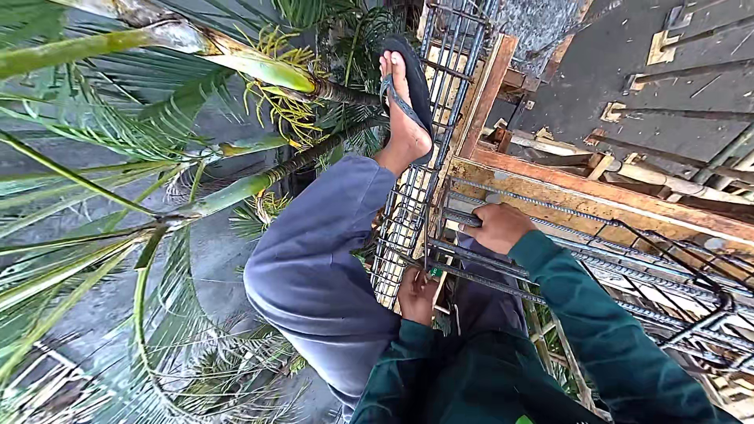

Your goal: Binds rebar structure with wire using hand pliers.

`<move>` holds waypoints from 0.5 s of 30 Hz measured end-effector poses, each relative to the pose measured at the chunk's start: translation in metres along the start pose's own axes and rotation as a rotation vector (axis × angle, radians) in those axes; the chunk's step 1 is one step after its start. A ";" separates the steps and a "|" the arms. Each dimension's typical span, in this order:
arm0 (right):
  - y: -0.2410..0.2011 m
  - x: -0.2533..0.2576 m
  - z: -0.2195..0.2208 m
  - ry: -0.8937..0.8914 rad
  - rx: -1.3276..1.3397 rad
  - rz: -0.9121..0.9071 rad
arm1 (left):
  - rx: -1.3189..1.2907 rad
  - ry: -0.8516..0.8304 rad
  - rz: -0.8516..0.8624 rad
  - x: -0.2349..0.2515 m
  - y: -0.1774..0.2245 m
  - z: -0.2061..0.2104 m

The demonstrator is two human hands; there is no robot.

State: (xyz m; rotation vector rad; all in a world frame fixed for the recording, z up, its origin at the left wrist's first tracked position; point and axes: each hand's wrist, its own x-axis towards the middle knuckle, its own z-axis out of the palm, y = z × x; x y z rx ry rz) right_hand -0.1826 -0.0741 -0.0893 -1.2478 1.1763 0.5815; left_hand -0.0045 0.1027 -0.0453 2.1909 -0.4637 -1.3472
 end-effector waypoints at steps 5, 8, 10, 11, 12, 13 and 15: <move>0.000 0.000 -0.006 0.001 -0.018 0.025 | -0.085 -0.056 -0.011 0.016 0.005 -0.001; 0.002 -0.004 -0.003 0.048 -0.001 0.012 | -0.070 -0.115 -0.007 0.017 0.007 -0.009; 0.001 -0.006 -0.001 0.069 0.011 -0.004 | -0.010 -0.112 -0.050 0.022 0.013 -0.013; 0.001 -0.006 -0.001 0.068 0.010 -0.009 | 0.037 -0.087 -0.063 0.025 0.020 -0.012; 0.001 -0.007 0.000 0.061 0.010 -0.012 | 0.107 -0.051 -0.052 0.028 0.024 -0.010; 0.002 -0.007 -0.001 0.055 0.009 -0.012 | 0.175 -0.019 -0.032 0.032 0.028 -0.007; 0.003 -0.006 -0.003 0.062 0.010 -0.011 | 0.301 0.044 -0.020 0.039 0.034 -0.003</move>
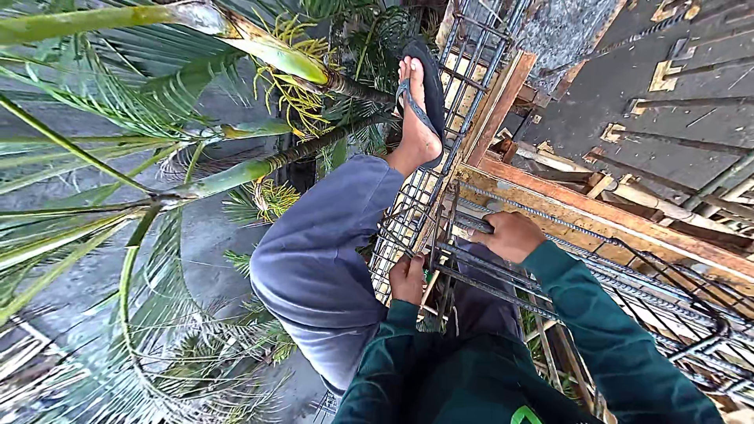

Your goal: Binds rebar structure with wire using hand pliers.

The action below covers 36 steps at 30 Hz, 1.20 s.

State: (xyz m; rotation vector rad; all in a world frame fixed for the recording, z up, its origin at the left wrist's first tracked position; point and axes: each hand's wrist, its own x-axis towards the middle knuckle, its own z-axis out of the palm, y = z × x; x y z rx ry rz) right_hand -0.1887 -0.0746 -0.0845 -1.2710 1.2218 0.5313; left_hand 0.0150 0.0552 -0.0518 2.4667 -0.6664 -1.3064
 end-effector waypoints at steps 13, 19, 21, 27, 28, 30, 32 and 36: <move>-0.006 -0.012 -0.011 -0.046 -0.005 0.010 | -0.187 -0.036 -0.131 0.028 0.019 -0.003; -0.009 -0.011 -0.010 -0.082 -0.029 0.026 | -0.093 -0.239 0.042 0.025 0.050 -0.010; -0.008 -0.002 -0.006 -0.083 -0.054 0.030 | -0.115 -0.202 0.117 0.032 0.071 -0.011; -0.003 0.027 0.001 -0.090 -0.078 0.047 | 0.248 -0.016 0.297 0.035 0.095 0.014; -0.003 0.030 0.000 -0.101 -0.080 0.049 | 0.292 0.039 0.307 0.040 0.098 0.015; -0.003 0.032 -0.002 -0.113 -0.077 0.060 | 0.343 0.016 0.264 0.047 0.107 0.016; 0.000 0.031 -0.001 -0.096 -0.076 0.056 | 0.391 -0.125 0.190 0.049 0.117 0.018; -0.004 0.025 -0.008 -0.066 -0.075 0.052 | 0.521 -0.246 0.101 0.052 0.141 0.023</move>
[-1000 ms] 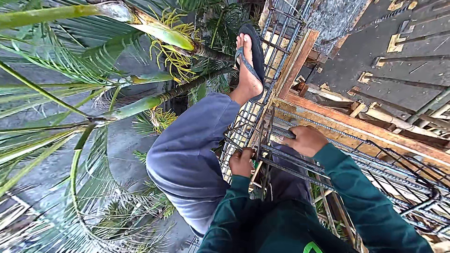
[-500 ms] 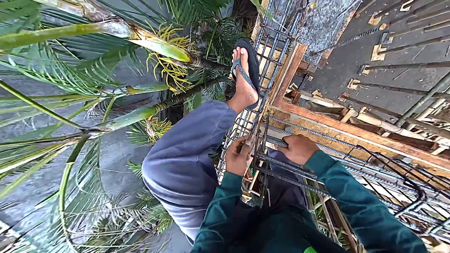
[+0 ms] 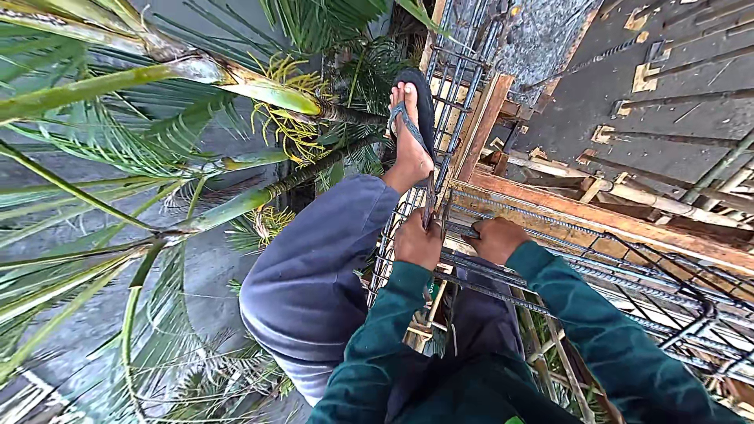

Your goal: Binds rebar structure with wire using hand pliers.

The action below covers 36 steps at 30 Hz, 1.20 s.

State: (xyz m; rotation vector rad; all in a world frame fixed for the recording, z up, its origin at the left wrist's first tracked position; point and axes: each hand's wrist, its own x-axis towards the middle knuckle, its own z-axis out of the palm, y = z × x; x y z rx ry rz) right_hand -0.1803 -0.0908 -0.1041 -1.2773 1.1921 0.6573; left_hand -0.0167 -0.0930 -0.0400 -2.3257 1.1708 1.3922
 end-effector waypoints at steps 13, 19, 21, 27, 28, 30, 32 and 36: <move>-0.011 -0.031 -0.003 -0.023 0.033 0.015 | 0.114 -0.008 -0.002 -0.029 -0.004 -0.012; -0.013 -0.033 -0.006 0.009 0.025 0.024 | 0.220 0.089 0.024 -0.043 0.012 -0.006; -0.015 -0.036 -0.005 0.001 0.035 0.031 | 0.256 0.136 0.042 -0.049 0.015 0.001; -0.017 -0.040 -0.004 -0.036 0.052 0.045 | 0.204 0.233 0.138 -0.054 -0.008 0.011; -0.017 -0.040 -0.003 -0.045 0.060 0.043 | 0.151 0.224 0.143 -0.054 -0.017 0.013; -0.017 -0.039 0.000 -0.051 0.073 0.043 | 0.024 0.142 0.103 -0.057 -0.034 0.024; -0.016 -0.038 0.000 -0.041 0.055 0.028 | -0.080 0.100 0.074 -0.060 -0.042 0.036; -0.019 -0.044 -0.004 -0.072 0.032 0.039 | -0.115 0.163 0.085 -0.067 -0.034 0.044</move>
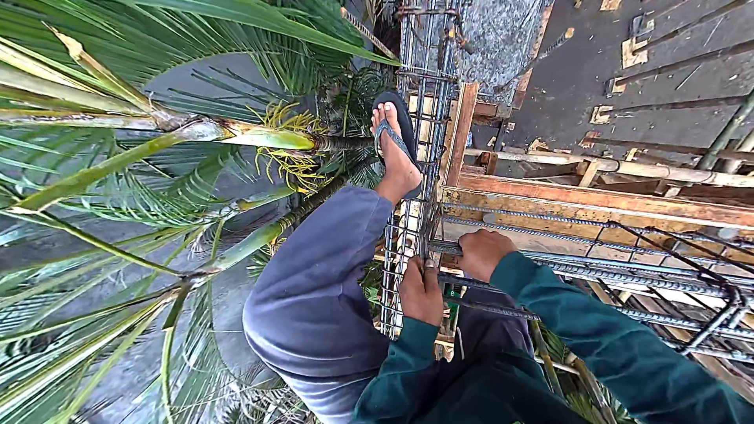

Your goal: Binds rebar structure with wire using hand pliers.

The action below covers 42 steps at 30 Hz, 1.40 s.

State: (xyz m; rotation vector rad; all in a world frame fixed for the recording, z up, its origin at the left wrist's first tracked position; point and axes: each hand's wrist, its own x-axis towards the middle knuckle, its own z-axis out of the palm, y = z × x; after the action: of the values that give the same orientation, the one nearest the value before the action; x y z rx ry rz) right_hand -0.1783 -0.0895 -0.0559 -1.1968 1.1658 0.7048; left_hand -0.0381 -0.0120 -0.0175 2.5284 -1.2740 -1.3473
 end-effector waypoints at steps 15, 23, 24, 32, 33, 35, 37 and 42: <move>0.043 0.008 0.017 0.022 0.012 -0.191 | 0.455 -0.236 -0.027 -0.010 0.038 0.026; 0.041 0.009 0.029 0.078 0.052 -0.126 | 0.513 -0.334 0.099 -0.012 0.018 0.000; 0.040 0.005 0.029 0.090 0.057 -0.125 | 0.423 -0.301 0.099 -0.012 0.014 -0.013; 0.038 0.001 0.026 0.140 0.030 -0.078 | -0.067 0.164 -0.012 0.088 -0.040 -0.082; 0.037 0.001 0.025 0.140 0.027 -0.073 | -0.062 0.183 0.007 0.097 -0.047 -0.079; 0.036 -0.001 0.024 0.146 0.021 -0.069 | -0.023 0.225 0.078 0.101 -0.055 -0.070; 0.036 -0.001 0.022 0.144 0.024 -0.062 | 0.021 0.314 0.187 0.092 -0.059 -0.072; 0.037 0.005 0.023 0.161 0.026 -0.065 | 0.210 0.615 0.446 0.046 -0.057 -0.136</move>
State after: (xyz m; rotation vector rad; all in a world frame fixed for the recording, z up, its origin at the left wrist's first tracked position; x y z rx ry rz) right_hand -0.2035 -0.0585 -0.0744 -1.2817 1.2596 0.5506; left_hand 0.1073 -0.0502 0.0162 2.2749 -1.7185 -0.3269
